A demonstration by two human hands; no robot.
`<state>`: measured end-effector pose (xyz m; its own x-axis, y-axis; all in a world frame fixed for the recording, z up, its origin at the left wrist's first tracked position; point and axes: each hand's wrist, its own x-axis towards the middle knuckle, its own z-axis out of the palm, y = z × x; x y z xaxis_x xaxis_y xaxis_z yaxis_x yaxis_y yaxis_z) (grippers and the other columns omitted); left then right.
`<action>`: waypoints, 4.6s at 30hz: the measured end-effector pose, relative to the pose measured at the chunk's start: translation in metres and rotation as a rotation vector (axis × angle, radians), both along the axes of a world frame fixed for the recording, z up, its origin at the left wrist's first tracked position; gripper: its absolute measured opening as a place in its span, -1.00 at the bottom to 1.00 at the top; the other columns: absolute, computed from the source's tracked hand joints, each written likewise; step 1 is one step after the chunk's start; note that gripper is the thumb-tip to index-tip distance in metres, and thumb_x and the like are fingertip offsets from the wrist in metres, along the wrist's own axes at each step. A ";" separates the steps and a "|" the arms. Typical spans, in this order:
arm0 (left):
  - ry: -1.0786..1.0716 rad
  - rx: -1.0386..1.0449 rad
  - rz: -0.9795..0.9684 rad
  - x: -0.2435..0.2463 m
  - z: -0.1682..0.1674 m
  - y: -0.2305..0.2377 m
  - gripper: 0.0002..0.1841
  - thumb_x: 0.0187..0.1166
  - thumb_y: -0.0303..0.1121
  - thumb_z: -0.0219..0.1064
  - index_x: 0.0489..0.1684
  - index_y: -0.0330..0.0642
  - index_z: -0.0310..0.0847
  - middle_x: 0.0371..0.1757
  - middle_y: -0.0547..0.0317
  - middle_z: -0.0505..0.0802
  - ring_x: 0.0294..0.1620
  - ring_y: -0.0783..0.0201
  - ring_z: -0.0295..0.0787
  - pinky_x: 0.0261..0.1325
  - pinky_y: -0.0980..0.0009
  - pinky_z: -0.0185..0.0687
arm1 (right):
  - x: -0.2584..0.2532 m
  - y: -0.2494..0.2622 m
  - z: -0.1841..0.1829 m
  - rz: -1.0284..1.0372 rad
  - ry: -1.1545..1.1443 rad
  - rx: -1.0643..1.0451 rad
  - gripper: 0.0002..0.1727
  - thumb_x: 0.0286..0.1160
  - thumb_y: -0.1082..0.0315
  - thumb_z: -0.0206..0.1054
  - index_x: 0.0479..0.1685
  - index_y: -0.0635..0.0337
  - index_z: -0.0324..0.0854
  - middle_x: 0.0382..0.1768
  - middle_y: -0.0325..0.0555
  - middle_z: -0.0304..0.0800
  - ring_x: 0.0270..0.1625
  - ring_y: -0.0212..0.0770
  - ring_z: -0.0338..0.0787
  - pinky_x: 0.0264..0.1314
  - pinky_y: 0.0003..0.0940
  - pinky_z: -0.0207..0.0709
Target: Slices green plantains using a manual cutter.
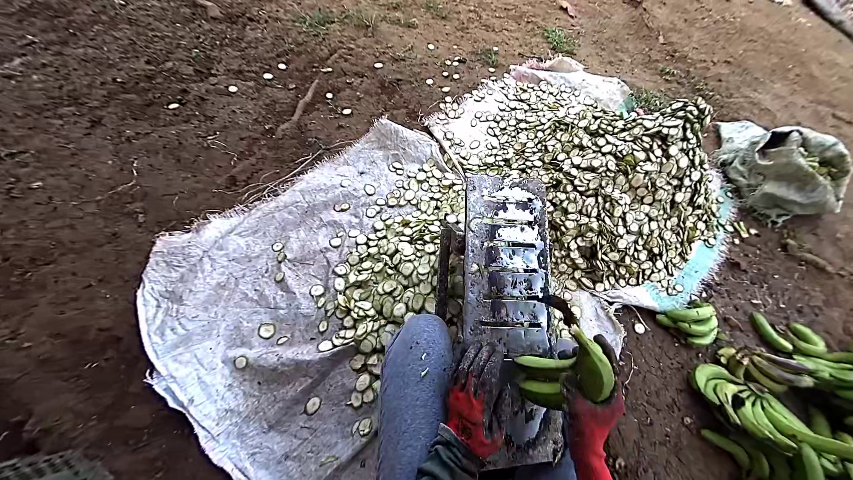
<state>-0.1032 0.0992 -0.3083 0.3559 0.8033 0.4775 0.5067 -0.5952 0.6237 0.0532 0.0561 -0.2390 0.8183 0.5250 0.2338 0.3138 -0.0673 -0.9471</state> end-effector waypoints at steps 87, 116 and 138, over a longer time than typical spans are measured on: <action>-0.369 -0.119 0.198 0.009 0.002 0.021 -0.58 0.63 -0.31 0.17 0.25 -0.49 0.64 0.25 -0.30 0.79 0.43 0.08 0.66 0.66 0.24 0.36 | -0.011 0.040 -0.044 0.286 -0.501 0.174 -0.54 0.36 0.04 0.52 0.20 -0.03 0.58 0.17 -0.25 0.78 0.38 -0.31 0.69 0.56 -0.27 0.51; -0.343 -0.121 0.210 0.011 -0.004 0.022 -0.59 0.60 -0.33 0.14 0.19 -0.52 0.67 0.21 -0.27 0.81 0.41 0.09 0.68 0.64 0.28 0.37 | 0.039 0.235 -0.002 0.236 -0.776 -0.357 -0.25 0.11 0.23 0.59 0.37 0.39 0.49 0.30 0.39 0.62 0.37 0.41 0.63 0.35 0.38 0.47; 0.158 -0.288 0.118 0.010 0.061 0.071 -0.07 0.30 0.00 0.47 0.59 -0.60 0.35 0.61 -0.57 0.46 0.72 -0.46 0.23 0.78 -0.24 -0.06 | 0.030 0.183 0.021 0.395 -0.554 -0.439 -0.22 -0.01 0.10 0.71 0.24 0.43 0.62 0.25 0.38 0.67 0.35 0.33 0.66 0.43 0.29 0.48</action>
